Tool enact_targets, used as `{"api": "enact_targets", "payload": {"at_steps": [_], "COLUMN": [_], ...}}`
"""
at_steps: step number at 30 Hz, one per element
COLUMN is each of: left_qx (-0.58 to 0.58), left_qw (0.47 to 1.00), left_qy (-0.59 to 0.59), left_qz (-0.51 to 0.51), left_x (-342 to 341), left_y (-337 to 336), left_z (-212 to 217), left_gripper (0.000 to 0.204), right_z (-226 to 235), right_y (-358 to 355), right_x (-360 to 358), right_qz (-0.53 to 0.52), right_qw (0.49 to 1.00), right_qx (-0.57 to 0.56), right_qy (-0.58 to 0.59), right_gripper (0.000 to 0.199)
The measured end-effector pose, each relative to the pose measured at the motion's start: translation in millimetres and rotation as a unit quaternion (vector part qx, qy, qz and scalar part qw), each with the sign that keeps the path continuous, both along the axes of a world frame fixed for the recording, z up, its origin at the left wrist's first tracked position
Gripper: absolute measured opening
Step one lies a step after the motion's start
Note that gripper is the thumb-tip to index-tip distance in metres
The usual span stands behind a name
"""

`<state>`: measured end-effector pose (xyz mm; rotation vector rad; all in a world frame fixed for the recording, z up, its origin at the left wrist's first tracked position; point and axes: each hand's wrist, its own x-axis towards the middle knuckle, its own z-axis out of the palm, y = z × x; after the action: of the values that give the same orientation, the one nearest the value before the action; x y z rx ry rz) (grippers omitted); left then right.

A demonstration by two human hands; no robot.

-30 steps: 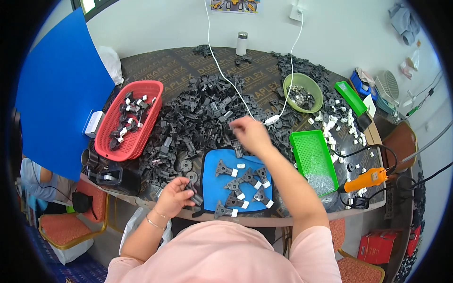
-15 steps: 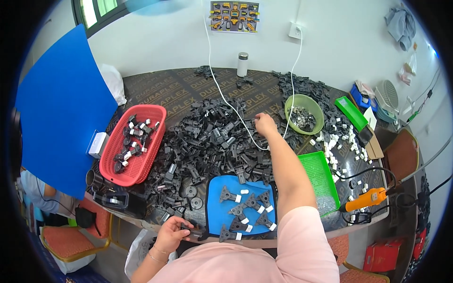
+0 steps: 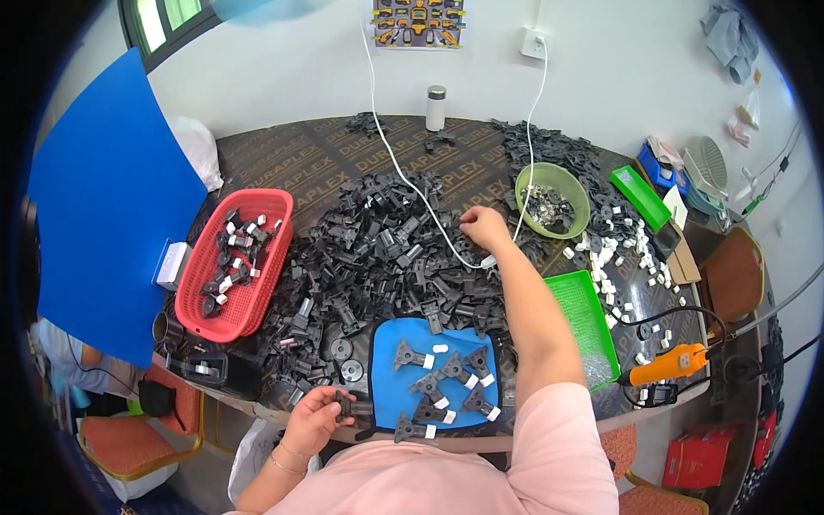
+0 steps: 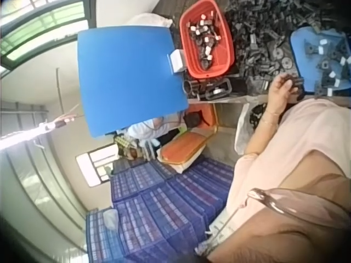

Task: Manually assembling small plastic mechanical components by inserting white internal parts into black housings on a workbench.

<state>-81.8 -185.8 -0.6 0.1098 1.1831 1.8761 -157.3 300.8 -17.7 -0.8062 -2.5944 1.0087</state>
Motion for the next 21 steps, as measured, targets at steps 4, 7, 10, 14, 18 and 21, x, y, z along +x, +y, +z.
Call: {"api": "enact_targets", "payload": {"at_steps": [4, 7, 10, 14, 18, 21], "left_qx": [0.022, 0.044, 0.1, 0.101, 0.104, 0.093], "left_qw": [0.999, 0.998, 0.993, 0.991, 0.991, 0.992], "left_qy": [-0.025, -0.04, -0.054, -0.079, -0.085, -0.089], "left_qz": [0.021, 0.031, 0.042, 0.032, 0.018, 0.018], "left_x": [-3, -8, -12, -11, 4, 15], "left_y": [5, 11, 31, 45, 45, 41], "left_z": [7, 9, 22, 25, 26, 28], "left_gripper": [0.024, 0.026, 0.026, 0.032, 0.037, 0.036], "right_z": [22, 74, 107, 110, 97, 85], "right_y": [-4, -67, -145, -221, -241, -247], "right_x": [17, 44, 85, 118, 131, 138], "right_qz": [0.015, 0.126, 0.279, 0.42, 0.403, 0.41], "right_qw": [0.969, 0.883, 0.908, 0.87, 0.89, 0.887], "right_qx": [-0.167, -0.397, -0.303, -0.257, -0.211, -0.206], "right_qy": [0.183, 0.215, 0.075, -0.004, -0.007, 0.044], "right_gripper": [0.018, 0.019, 0.02, 0.036, 0.038, 0.029]}}
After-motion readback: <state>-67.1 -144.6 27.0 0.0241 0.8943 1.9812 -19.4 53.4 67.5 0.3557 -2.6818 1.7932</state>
